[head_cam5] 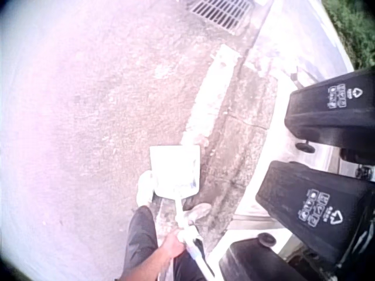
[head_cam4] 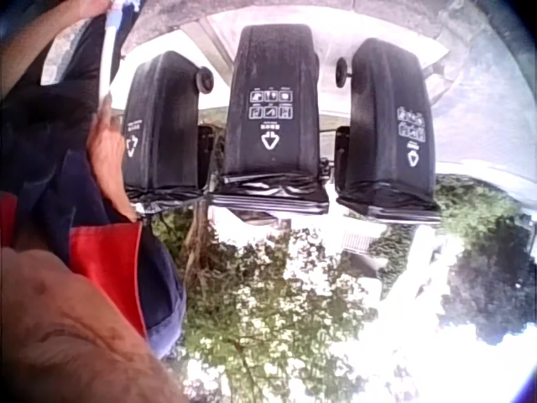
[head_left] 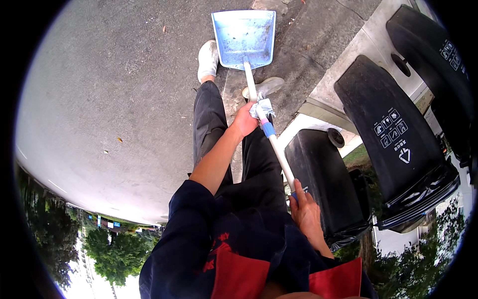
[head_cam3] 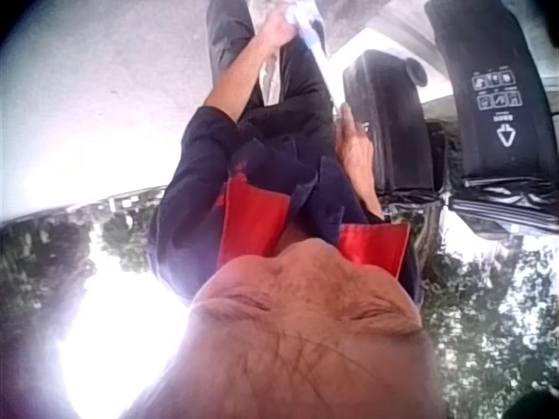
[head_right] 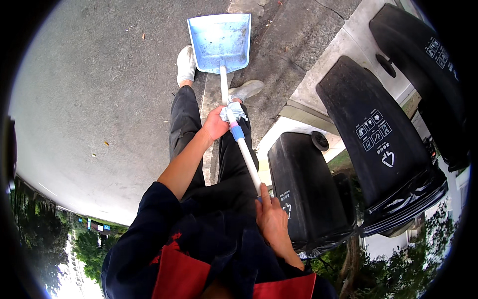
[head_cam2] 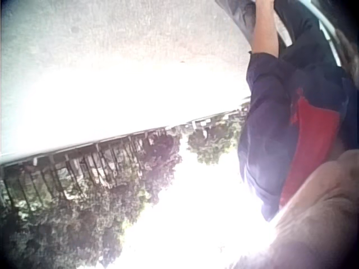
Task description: The person retrieves a plastic bag from a trash bin and uses it to wrap the handle of a dustpan. They then reassemble the dustpan handle and walk to a nearby area to pick up a broom.
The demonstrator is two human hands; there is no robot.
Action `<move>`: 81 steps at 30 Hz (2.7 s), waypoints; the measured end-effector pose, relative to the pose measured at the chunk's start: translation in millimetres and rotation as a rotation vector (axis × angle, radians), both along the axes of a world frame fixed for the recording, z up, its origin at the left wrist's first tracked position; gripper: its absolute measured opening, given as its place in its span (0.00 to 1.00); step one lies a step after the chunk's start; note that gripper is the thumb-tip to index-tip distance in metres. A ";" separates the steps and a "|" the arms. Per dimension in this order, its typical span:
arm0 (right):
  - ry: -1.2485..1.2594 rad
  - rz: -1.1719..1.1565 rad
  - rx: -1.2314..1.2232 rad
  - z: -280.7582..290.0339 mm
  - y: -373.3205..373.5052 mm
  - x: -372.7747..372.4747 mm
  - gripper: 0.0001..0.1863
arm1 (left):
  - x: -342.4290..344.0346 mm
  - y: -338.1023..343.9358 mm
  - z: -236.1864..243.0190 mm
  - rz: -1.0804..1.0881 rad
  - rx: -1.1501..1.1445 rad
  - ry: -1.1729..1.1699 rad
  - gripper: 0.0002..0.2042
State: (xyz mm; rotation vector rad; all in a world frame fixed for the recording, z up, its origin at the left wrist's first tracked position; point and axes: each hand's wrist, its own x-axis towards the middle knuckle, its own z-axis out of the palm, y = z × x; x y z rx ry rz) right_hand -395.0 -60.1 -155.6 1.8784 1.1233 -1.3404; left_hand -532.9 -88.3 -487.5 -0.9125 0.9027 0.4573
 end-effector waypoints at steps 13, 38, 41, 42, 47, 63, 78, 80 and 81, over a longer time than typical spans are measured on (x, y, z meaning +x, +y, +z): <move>-0.011 -0.383 -0.162 -2.7 2.3 -10.6 0.26 | -4.5 -9.6 -13.9 -0.091 0.096 -0.078 0.19; 0.068 -0.054 -0.073 -5.3 29.8 7.1 0.29 | 1.6 -7.0 -28.0 -0.257 0.085 -0.014 0.19; 0.108 -0.334 -0.033 -9.7 29.7 11.9 0.26 | 2.3 -8.2 -27.8 -0.266 0.106 -0.029 0.19; 0.097 -0.437 -0.079 -9.5 38.3 11.2 0.25 | 1.8 -8.0 -27.5 -0.278 0.104 -0.039 0.19; 0.070 -0.603 -0.300 -12.9 46.4 23.2 0.24 | -1.4 6.1 -18.2 -0.285 0.116 -0.098 0.19; 0.213 0.551 -0.070 -11.0 44.4 42.0 0.33 | 3.9 -9.4 -28.1 -0.333 -0.037 0.083 0.13; 0.103 -0.161 -0.028 1.5 -10.9 23.0 0.32 | 8.2 -6.4 -31.1 -0.240 -0.028 0.046 0.17; 0.091 -0.188 -0.026 2.7 -15.7 20.4 0.32 | 7.2 -3.0 -27.2 -0.242 -0.009 0.029 0.18; 0.083 -0.188 -0.028 3.7 -19.6 19.7 0.32 | 6.9 -1.4 -25.1 -0.244 0.002 0.020 0.18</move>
